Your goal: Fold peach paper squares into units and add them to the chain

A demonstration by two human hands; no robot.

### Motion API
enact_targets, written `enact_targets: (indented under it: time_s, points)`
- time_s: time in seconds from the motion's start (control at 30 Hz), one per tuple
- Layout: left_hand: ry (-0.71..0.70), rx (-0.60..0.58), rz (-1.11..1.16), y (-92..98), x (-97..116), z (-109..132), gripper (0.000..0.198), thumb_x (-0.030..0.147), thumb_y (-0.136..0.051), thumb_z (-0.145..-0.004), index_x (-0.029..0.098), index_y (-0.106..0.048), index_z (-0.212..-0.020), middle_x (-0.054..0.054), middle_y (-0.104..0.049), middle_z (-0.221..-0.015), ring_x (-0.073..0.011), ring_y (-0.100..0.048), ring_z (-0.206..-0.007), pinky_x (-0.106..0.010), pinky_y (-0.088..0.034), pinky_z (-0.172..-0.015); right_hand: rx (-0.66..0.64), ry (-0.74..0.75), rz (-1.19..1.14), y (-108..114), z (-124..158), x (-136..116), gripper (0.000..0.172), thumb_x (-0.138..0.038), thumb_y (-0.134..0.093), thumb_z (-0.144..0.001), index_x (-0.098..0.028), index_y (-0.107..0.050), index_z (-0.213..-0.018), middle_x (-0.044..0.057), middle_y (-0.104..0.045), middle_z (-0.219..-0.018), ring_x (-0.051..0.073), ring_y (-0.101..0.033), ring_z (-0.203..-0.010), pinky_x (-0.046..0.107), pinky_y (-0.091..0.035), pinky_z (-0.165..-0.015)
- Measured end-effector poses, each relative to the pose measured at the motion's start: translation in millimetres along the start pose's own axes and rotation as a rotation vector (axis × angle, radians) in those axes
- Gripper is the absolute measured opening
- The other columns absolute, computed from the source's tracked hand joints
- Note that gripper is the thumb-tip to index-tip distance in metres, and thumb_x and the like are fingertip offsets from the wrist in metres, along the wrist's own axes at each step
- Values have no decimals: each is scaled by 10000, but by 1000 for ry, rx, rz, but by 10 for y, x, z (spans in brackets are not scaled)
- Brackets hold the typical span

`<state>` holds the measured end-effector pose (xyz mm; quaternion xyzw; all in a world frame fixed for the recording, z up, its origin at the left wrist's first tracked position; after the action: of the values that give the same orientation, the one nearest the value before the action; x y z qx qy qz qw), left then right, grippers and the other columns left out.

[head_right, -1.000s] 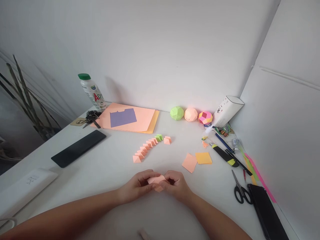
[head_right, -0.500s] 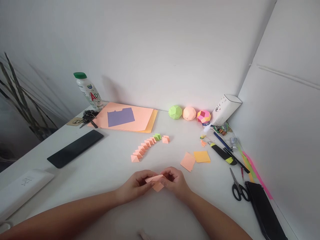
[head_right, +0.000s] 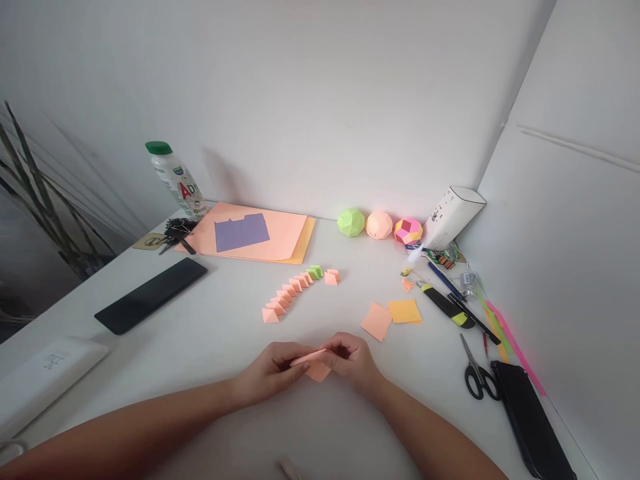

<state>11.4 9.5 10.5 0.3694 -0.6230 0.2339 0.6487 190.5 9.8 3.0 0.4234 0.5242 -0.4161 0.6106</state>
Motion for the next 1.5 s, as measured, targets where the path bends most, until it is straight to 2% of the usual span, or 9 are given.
enact_targets:
  time_s: [0.17, 0.43, 0.67, 1.0, 1.5]
  points:
    - [6, -7, -1, -9, 1, 4, 449, 492, -379, -890, 122, -623, -817, 25, -359, -576, -94, -294, -547, -210, -266, -473, -6, -15, 7, 5, -6, -6, 213, -379, -705, -708, -180, -630, -701, -9, -552, -636, 131, -493, -599, 260, -411, -565]
    - [17, -49, 10, -13, 27, -3, 443, 474, -355, -901, 142, -501, -647, 40, -235, -592, -90, -228, -546, -228, -200, -480, -14, -32, -17, 15, -4, -2, 223, -356, -725, -690, -174, -599, -669, -15, -536, -634, 123, -476, -592, 252, -397, -561]
    - [13, -54, -1, -19, -3, 10, 424, 464, -336, -906, 148, -486, -666, 34, -246, -597, -96, -243, -557, -229, -204, -485, -24, -11, -6, 18, -4, -6, 235, -371, -722, -693, -177, -595, -654, -20, -526, -629, 123, -476, -590, 249, -401, -556]
    - [13, -63, 29, -11, 3, 7, 361, 359, -373, -910, 156, -417, -615, 41, -233, -609, -89, -227, -552, -232, -187, -494, -32, 3, 1, 33, -9, 7, 189, -330, -708, -721, -175, -614, -664, -20, -529, -634, 121, -473, -594, 248, -392, -561]
    - [8, -61, 41, -16, -25, 16, 312, 313, -400, -898, 151, -440, -634, 43, -243, -608, -88, -233, -555, -226, -189, -492, -37, 4, -19, 54, -4, 23, 154, -323, -674, -752, -179, -676, -697, 0, -585, -647, 135, -518, -616, 256, -425, -585]
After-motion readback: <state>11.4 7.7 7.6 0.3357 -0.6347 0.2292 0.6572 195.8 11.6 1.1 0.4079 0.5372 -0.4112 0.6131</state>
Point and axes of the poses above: each hand's wrist, its own z-axis away from the middle knuckle, its own y-axis out of the back of the hand, x = y × z, the point moved 2 cm from there along -z, towards the middle knuckle
